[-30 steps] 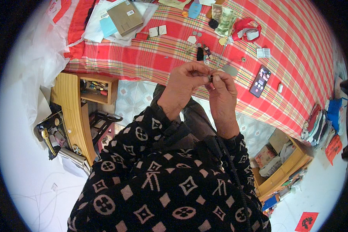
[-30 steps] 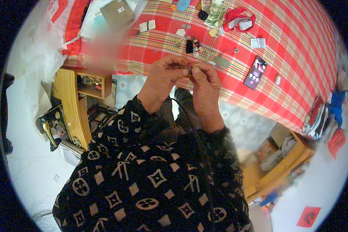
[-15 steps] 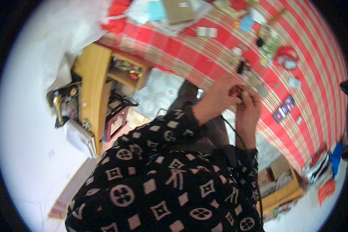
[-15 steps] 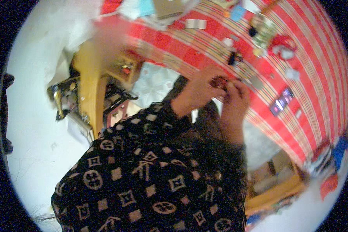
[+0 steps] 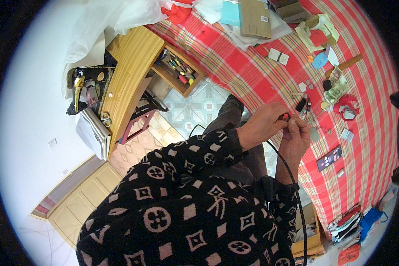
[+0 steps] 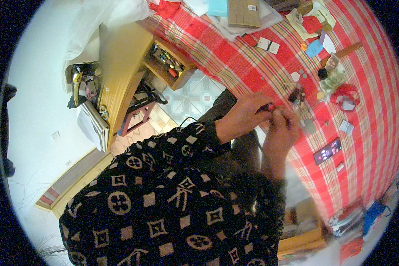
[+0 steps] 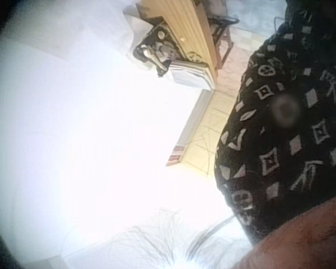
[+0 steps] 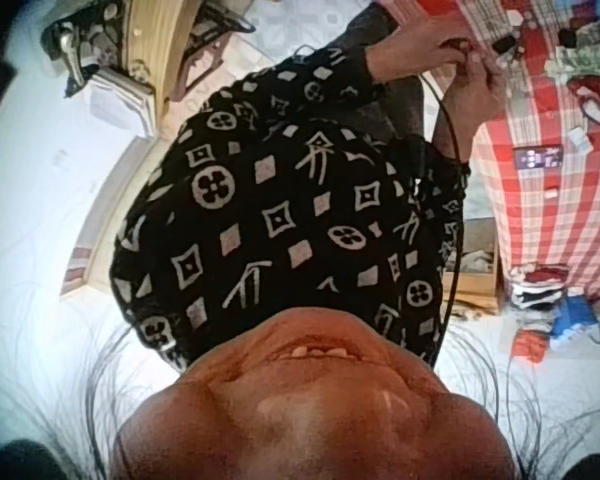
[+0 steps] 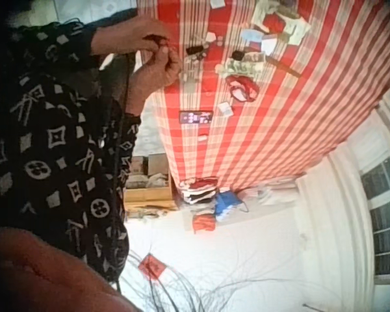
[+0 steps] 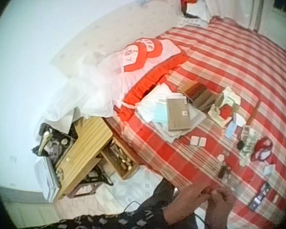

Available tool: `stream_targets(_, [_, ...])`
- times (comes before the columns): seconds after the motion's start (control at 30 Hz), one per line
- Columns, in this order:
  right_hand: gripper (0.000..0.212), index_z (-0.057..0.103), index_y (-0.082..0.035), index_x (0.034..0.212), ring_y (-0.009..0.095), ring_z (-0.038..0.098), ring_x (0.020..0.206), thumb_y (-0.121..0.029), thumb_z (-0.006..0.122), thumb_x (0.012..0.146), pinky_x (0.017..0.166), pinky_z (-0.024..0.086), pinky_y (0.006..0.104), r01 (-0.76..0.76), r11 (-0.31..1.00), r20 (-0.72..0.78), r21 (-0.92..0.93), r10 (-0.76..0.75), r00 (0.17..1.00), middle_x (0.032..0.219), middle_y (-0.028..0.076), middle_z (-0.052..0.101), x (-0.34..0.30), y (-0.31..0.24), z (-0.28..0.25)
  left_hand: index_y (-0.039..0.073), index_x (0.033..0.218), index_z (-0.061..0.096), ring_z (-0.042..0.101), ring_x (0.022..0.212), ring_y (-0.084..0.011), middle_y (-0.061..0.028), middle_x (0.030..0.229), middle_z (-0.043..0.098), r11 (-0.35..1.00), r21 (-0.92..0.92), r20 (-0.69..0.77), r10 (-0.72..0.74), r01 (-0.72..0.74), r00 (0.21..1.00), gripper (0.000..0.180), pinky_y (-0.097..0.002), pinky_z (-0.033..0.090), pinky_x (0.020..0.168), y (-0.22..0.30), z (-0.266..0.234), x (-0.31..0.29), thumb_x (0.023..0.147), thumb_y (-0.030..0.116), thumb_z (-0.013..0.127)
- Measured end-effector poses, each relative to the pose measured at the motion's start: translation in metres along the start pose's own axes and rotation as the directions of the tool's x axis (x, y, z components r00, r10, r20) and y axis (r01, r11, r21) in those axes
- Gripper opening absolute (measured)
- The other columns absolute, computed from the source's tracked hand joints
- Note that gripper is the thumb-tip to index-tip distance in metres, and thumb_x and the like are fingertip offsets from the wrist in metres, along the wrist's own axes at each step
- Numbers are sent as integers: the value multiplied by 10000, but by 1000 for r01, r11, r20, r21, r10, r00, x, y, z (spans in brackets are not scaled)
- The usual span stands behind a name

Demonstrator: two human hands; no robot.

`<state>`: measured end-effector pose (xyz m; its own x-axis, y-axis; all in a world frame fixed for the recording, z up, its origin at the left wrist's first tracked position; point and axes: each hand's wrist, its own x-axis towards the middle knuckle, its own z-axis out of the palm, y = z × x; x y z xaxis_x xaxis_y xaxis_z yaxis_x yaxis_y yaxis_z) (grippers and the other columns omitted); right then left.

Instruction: The person stands at a cluttered table and repeatedly picks up small components, including a white rectangular piece, a purple cap, and a thin metal rod. They attempt to fit the rod into the white piece and handle the purple cap, then place items back on the table.

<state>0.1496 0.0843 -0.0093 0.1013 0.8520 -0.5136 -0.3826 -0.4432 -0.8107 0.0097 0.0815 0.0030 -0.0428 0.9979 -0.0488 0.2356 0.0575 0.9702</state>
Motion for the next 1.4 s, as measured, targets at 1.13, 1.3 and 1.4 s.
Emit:
stream_targets(1.13, [81,645,9,994,163,576,873,36,612,925,811,479,306,-49,982,77,-181,64,995,1014,104,663,-2,-1,6,-33,1145,596,622,695,-161,-77,907,647,583,-659,80,-573,475,815,261,-317,543,615,-39,-136,-29,979,169,599])
stream_targets(1.3, [59,640,7,980,149,570,870,17,618,926,807,474,297,-41,965,58,-261,58,997,999,95,660,-6,-4,-2,-11,1183,584,607,743,-152,-78,953,638,526,-779,103,-429,341,897,256,-310,536,644,-25,-152,-9,1012,179,556])
stream_targets(1.4, [50,638,5,971,139,559,857,3,626,923,798,462,286,-31,967,82,-252,53,995,994,89,660,-8,-3,-7,-29,1171,593,597,723,-153,-78,940,635,543,-771,111,-399,332,910,255,-312,528,639,-15,-149,3,1016,168,543])
